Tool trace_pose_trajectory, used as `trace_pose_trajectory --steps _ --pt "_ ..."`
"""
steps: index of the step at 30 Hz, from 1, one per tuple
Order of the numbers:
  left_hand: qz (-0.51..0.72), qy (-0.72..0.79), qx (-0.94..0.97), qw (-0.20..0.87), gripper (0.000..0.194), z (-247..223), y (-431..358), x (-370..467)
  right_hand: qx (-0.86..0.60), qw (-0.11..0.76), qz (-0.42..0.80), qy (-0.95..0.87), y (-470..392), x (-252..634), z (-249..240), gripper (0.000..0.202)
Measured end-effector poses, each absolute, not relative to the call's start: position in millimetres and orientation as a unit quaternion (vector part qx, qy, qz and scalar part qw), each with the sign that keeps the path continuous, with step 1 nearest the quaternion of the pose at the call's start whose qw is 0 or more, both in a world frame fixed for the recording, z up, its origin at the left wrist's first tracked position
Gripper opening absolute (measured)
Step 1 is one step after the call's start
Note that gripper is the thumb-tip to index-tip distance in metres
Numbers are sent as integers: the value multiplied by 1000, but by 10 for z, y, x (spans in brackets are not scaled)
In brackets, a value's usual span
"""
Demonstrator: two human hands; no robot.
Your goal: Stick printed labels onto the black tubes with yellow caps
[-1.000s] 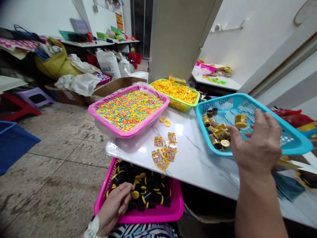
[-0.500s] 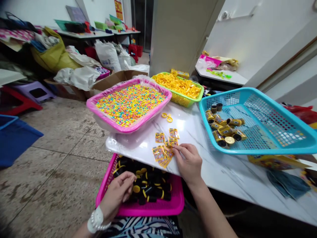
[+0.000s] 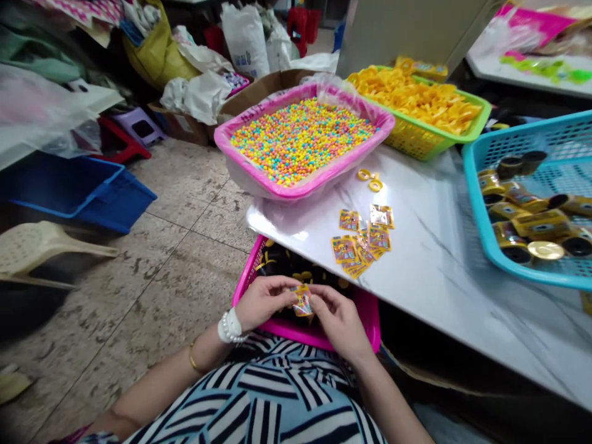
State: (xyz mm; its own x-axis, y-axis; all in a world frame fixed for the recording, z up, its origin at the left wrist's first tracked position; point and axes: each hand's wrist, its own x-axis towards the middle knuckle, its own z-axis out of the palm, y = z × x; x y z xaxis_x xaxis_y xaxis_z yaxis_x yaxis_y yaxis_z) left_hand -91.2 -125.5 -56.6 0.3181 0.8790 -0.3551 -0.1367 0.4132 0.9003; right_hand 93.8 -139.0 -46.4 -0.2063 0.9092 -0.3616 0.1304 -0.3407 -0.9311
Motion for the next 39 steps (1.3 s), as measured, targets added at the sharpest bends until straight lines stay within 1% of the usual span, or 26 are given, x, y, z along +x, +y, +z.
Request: trace_pose_trajectory --steps 2,3,5,7,9,11,12,15,18,21,26,30,33,36,37,39 --pt "358 452 417 702 51 -600 -1257 -942 -515 269 688 -436 -1330 907 -514 41" --pt "362 454 422 696 54 -609 -1253 -953 -511 262 705 -416 -1309 885 -536 42" --pt "372 462 422 686 52 -620 -1240 -978 -521 265 715 -384 -1295 838 -578 43" --pt "390 478 407 674 46 -633 -1240 -1007 -535 272 704 -379 -1312 796 -618 44" --pt "423 511 381 644 39 -647 -1272 -1031 -557 294 670 -394 -1348 761 -656 45" --pt "454 549 352 607 31 -650 -1341 -1039 -592 327 610 -413 -1389 727 -686 47" --pt "462 563 339 596 31 -645 -1388 -1034 -609 342 578 -422 -1407 710 -697 47" --pt "457 568 317 606 40 -610 -1528 -995 -637 368 505 -452 -1442 658 -705 46" --pt "455 562 316 614 44 -589 -1596 -949 -630 378 475 -485 -1463 612 -692 44" --pt "462 565 311 609 43 -618 -1584 -929 -616 381 460 -514 -1485 589 -692 42" --pt "469 580 292 598 34 -680 -1554 -946 -593 396 416 -564 -1515 611 -734 36" --pt "457 580 346 578 25 -685 -1556 -974 -546 391 362 -646 -1535 582 -763 28" --pt "445 584 363 574 22 -714 -1562 -1011 -508 378 356 -688 -1538 523 -793 21" --pt "431 598 311 601 26 -777 -1574 -1063 -490 320 378 -717 -1481 574 -843 27" --pt "422 599 287 617 29 -801 -1577 -1080 -502 290 363 -729 -1441 641 -864 29" --pt "408 596 244 647 33 -844 -1575 -1111 -554 240 296 -740 -1328 845 -913 32"
